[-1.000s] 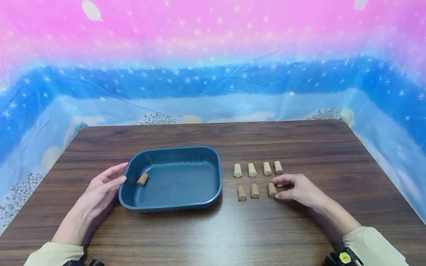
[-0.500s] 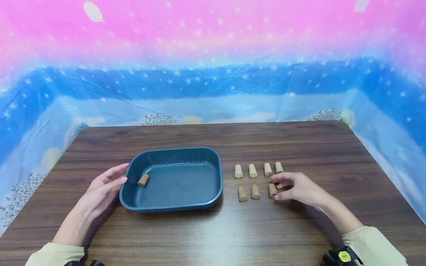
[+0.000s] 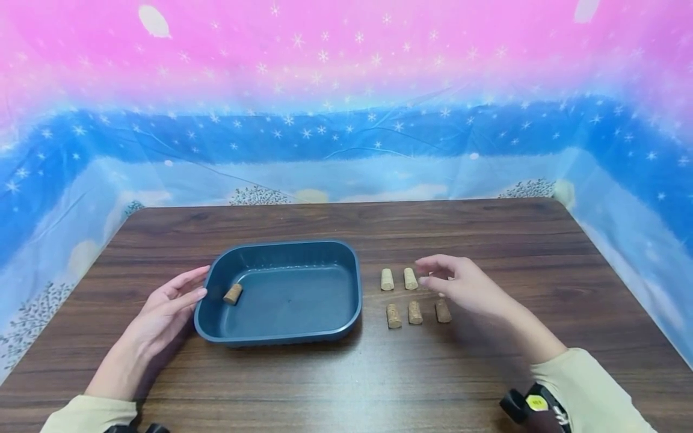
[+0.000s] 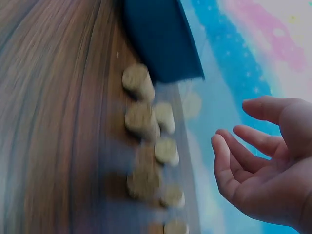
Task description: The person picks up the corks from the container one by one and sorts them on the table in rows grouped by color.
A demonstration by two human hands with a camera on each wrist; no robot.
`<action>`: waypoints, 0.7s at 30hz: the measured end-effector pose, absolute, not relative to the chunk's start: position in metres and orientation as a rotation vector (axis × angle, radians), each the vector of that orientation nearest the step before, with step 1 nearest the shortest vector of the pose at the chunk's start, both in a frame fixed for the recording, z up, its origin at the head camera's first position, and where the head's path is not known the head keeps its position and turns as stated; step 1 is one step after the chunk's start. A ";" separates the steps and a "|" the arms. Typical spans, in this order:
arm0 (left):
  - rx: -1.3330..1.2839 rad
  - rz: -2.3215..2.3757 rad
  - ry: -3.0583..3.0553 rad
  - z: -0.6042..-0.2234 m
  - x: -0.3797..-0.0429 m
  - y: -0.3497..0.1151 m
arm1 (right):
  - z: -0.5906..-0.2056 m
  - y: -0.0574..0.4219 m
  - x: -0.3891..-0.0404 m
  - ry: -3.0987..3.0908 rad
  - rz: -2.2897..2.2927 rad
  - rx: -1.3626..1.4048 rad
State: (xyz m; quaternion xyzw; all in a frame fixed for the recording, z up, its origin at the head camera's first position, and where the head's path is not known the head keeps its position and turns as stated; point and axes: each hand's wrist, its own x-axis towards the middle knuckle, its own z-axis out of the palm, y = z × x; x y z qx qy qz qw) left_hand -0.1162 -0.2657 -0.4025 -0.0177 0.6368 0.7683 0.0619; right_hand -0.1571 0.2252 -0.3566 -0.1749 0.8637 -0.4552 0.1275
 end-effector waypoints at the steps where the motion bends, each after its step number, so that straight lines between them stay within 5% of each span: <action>1: -0.056 2.321 1.927 -0.403 -0.116 -0.266 | -0.355 0.219 -0.157 2.511 -1.325 -0.516; 21: -0.079 2.305 1.935 -0.402 -0.116 -0.267 | -0.348 0.090 -0.154 2.349 -1.538 -0.560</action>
